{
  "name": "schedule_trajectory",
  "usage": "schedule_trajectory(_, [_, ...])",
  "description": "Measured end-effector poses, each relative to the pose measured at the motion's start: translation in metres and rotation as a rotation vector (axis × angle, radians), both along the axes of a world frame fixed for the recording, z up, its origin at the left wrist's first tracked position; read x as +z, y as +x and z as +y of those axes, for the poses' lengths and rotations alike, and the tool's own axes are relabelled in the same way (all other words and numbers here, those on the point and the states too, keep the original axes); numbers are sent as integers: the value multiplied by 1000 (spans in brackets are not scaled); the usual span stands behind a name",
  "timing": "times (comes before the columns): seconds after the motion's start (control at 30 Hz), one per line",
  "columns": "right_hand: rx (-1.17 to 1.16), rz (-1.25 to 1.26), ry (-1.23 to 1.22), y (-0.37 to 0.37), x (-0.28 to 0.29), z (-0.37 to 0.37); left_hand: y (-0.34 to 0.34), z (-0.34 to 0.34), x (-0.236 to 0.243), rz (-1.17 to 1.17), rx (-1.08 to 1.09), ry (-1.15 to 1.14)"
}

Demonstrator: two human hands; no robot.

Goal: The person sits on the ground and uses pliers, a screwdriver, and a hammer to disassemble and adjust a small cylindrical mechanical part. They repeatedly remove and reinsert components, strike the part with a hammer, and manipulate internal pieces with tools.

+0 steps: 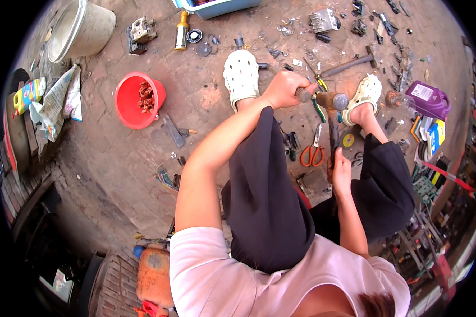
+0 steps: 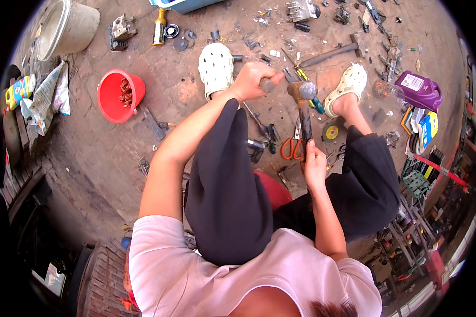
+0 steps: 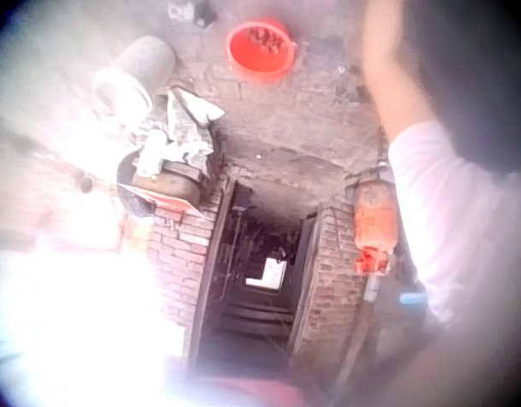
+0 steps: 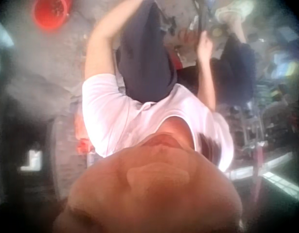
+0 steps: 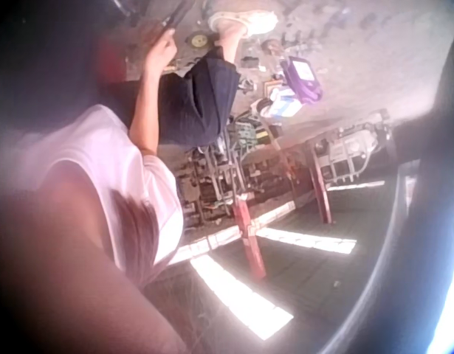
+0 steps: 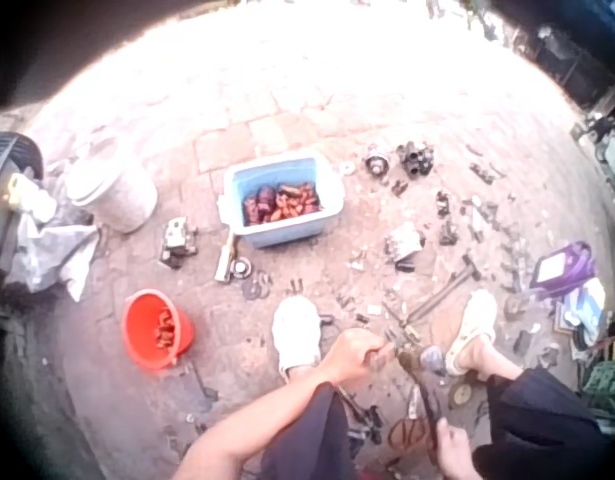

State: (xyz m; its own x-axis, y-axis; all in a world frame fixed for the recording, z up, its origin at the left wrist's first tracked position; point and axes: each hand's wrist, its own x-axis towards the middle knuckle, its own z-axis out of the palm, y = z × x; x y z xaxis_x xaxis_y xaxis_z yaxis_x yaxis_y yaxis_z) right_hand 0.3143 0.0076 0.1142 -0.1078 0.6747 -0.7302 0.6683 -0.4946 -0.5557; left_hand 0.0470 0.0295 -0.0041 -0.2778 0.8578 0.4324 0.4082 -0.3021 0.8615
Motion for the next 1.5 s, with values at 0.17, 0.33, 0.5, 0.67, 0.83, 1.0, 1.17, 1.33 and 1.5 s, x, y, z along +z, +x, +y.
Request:
schedule_trajectory(0.17, [24, 52, 56, -5, 17, 17, 5, 7, 0, -86, 226, 87])
schedule_trajectory(0.33, [42, 82, 92, -17, 36, 26, 9, 12, 9, -26, 175, 5])
schedule_trajectory(0.5, [69, 147, 131, -29, 73, 30, 9, 12, 2, -48, 167, -20])
schedule_trajectory(0.67, [-15, 558, 281, -49, 127, 40, 4, 18, 0, -109, 264, -109])
schedule_trajectory(0.83, [40, 811, 620, -47, 78, 25, 3, 31, 0, -88, 279, -61])
schedule_trajectory(1.0, [2, 113, 64, -53, 16, 12, -3, 20, -19, -102, 318, 49])
schedule_trajectory(1.17, [-89, 428, 333, -51, 75, 51, -1, 11, -3, -48, 210, -20])
schedule_trajectory(1.33, [116, 522, 559, -21, 95, 63, 15, 4, -4, 4, 18, -61])
schedule_trajectory(1.5, [86, 104, 394, -24, 67, 39, 19, -5, -8, -106, -108, -87])
